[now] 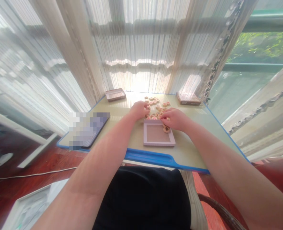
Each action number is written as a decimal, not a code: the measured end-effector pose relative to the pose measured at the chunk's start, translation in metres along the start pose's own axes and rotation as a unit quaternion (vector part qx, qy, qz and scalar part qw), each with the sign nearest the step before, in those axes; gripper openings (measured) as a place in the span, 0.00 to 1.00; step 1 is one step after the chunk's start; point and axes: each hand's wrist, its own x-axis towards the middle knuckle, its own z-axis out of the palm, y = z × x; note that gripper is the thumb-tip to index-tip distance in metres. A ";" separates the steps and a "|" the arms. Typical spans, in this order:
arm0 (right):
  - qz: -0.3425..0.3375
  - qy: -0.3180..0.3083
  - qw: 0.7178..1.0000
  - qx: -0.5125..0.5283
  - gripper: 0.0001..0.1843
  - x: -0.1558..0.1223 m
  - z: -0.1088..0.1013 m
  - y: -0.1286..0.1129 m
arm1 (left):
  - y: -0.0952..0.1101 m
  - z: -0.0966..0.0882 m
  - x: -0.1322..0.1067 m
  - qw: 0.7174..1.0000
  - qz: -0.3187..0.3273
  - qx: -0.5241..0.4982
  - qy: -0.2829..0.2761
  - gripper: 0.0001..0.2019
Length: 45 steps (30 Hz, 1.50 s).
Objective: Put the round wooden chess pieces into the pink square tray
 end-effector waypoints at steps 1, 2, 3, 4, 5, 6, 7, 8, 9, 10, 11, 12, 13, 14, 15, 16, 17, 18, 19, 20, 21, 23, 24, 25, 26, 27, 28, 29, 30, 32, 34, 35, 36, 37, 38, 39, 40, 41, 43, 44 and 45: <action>0.001 -0.002 1.000 0.000 0.11 0.000 0.000 0.000 | -0.001 0.000 0.000 1.000 -0.004 -0.003 -0.003 0.17; 0.003 -0.004 1.000 0.000 0.11 0.000 -0.001 -0.001 | -0.001 0.001 0.000 1.000 -0.007 -0.006 -0.004 0.16; 0.004 -0.006 1.000 -0.001 0.11 0.000 -0.001 -0.001 | -0.001 0.001 0.000 1.000 -0.009 -0.009 -0.001 0.15; 0.006 -0.008 1.000 -0.002 0.11 0.000 -0.001 -0.001 | 0.000 0.000 0.000 1.000 -0.011 -0.013 0.009 0.14; 0.008 -0.010 1.000 -0.003 0.11 0.000 -0.002 -0.002 | 0.001 0.000 0.000 0.999 -0.010 -0.021 0.024 0.13; 0.011 -0.013 1.000 -0.003 0.11 0.000 -0.002 -0.002 | 0.003 -0.001 -0.001 0.999 -0.007 -0.032 0.042 0.13; 0.014 -0.015 1.000 -0.004 0.11 0.000 -0.002 -0.002 | 0.006 -0.002 -0.002 0.997 -0.004 -0.050 0.058 0.12; 0.018 -0.018 1.000 -0.006 0.11 0.000 -0.002 -0.002 | 0.010 -0.003 -0.003 0.995 -0.003 -0.075 0.068 0.12; 0.021 -0.020 1.000 -0.008 0.11 0.000 -0.002 -0.002 | 0.014 -0.004 -0.004 0.992 -0.005 -0.107 0.068 0.12; 0.024 -0.020 0.999 -0.011 0.11 0.000 -0.002 -0.002 | 0.018 -0.005 -0.006 0.988 -0.010 -0.142 0.061 0.12; 0.030 -0.020 0.999 -0.013 0.11 0.001 -0.003 -0.001 | 0.022 -0.006 -0.008 0.983 -0.017 -0.178 0.049 0.12; 0.038 -0.019 0.999 -0.012 0.11 0.001 -0.003 -0.001 | 0.025 -0.006 -0.009 0.976 -0.025 -0.211 0.035 0.13; 0.048 -0.018 0.999 -0.010 0.11 0.002 -0.003 0.000 | 0.028 -0.007 -0.011 0.970 -0.034 -0.240 0.022 0.14; 0.059 -0.016 0.998 -0.007 0.10 0.002 -0.003 0.001 | 0.031 -0.007 -0.012 0.964 -0.042 -0.264 0.012 0.14; 0.070 -0.014 0.997 -0.004 0.10 0.002 -0.003 0.002 | 0.032 -0.008 -0.013 0.958 -0.052 -0.283 0.004 0.15; 0.077 -0.013 0.997 -0.003 0.10 0.002 -0.002 0.004 | 0.034 -0.008 -0.014 0.953 -0.060 -0.298 0.000 0.16; 0.082 -0.013 0.996 -0.005 0.10 0.003 -0.002 0.006 | 0.034 -0.009 -0.015 0.949 -0.067 -0.308 -0.001 0.16; 0.086 -0.013 0.996 -0.010 0.10 0.003 -0.002 0.007 | 0.035 -0.009 -0.015 0.947 -0.070 -0.313 0.002 0.16; 0.089 -0.011 0.996 -0.017 0.11 0.003 -0.002 0.009 | 0.035 -0.010 -0.015 0.947 -0.070 -0.314 0.008 0.16; 0.091 -0.009 0.996 -0.023 0.11 0.003 -0.001 0.010 | 0.035 -0.010 -0.016 0.948 -0.069 -0.312 0.015 0.16; 0.093 -0.003 0.995 -0.028 0.11 0.003 -0.001 0.011 | 0.035 -0.011 -0.016 0.948 -0.065 -0.309 0.021 0.16; 0.092 0.027 0.995 -0.030 0.11 0.002 0.001 0.011 | 0.036 -0.012 -0.017 0.949 -0.060 -0.308 0.022 0.15; 0.088 0.048 0.995 -0.025 0.12 0.002 0.001 0.011 | 0.037 -0.013 -0.017 0.949 -0.058 -0.308 0.017 0.15; 0.084 0.070 0.994 -0.017 0.13 0.002 0.002 0.010 | 0.038 -0.014 -0.018 0.949 -0.057 -0.310 0.011 0.15; 0.079 0.091 0.993 -0.007 0.15 0.001 0.002 0.010 | 0.039 -0.014 -0.018 0.949 -0.054 -0.312 0.004 0.15; 0.075 0.109 0.991 0.002 0.18 0.001 0.002 0.009 | 0.040 -0.015 -0.019 0.948 -0.051 -0.315 -0.003 0.15; 0.070 0.122 0.990 0.011 0.20 0.001 0.001 0.007 | 0.041 -0.016 -0.019 0.946 -0.045 -0.320 -0.010 0.15; 0.065 0.132 0.989 0.019 0.20 0.000 0.000 0.006 | 0.042 -0.016 -0.019 0.944 -0.037 -0.326 -0.018 0.15; 0.060 0.138 0.988 0.024 0.18 0.000 -0.001 0.004 | 0.043 -0.016 -0.020 0.942 -0.027 -0.332 -0.026 0.15; 0.053 0.143 0.988 0.028 0.14 -0.001 -0.003 0.001 | 0.045 -0.017 -0.020 0.939 -0.015 -0.340 -0.038 0.15; 0.049 0.140 0.989 0.028 0.11 -0.002 -0.006 -0.001 | 0.046 -0.017 -0.021 0.938 -0.012 -0.343 -0.043 0.14; 0.048 0.138 0.989 0.029 0.11 -0.002 -0.006 -0.002 | 0.047 -0.018 -0.022 0.937 -0.011 -0.346 -0.044 0.14; 0.048 0.138 0.989 0.029 0.10 -0.002 -0.007 -0.002 | 0.047 -0.018 -0.022 0.936 -0.010 -0.349 -0.044 0.13; 0.047 0.138 0.989 0.029 0.10 -0.002 -0.007 -0.002 | 0.048 -0.018 -0.022 0.935 -0.007 -0.353 -0.045 0.13; 0.046 0.138 0.989 0.028 0.10 -0.002 -0.007 -0.002 | 0.048 -0.018 -0.023 0.933 -0.003 -0.356 -0.047 0.13; 0.045 0.139 0.989 0.025 0.10 -0.002 -0.006 -0.001 | 0.049 -0.017 -0.023 0.933 -0.001 -0.358 -0.047 0.13; 0.046 0.140 0.989 0.020 0.09 -0.002 -0.006 -0.001 | 0.049 -0.017 -0.022 0.932 -0.001 -0.359 -0.047 0.13; 0.048 0.142 0.989 0.012 0.09 -0.002 -0.006 0.001 | 0.049 -0.016 -0.022 0.931 -0.007 -0.361 -0.043 0.13; 0.061 0.148 0.987 -0.011 0.10 -0.001 -0.006 0.004 | 0.048 -0.015 -0.020 0.930 -0.031 -0.365 -0.018 0.14; 0.072 0.147 0.986 -0.024 0.10 -0.001 -0.006 0.005 | 0.047 -0.014 -0.019 0.930 -0.045 -0.365 0.004 0.15; 0.082 0.143 0.986 -0.034 0.10 -0.001 -0.007 0.007 | 0.045 -0.014 -0.017 0.931 -0.057 -0.359 0.026 0.15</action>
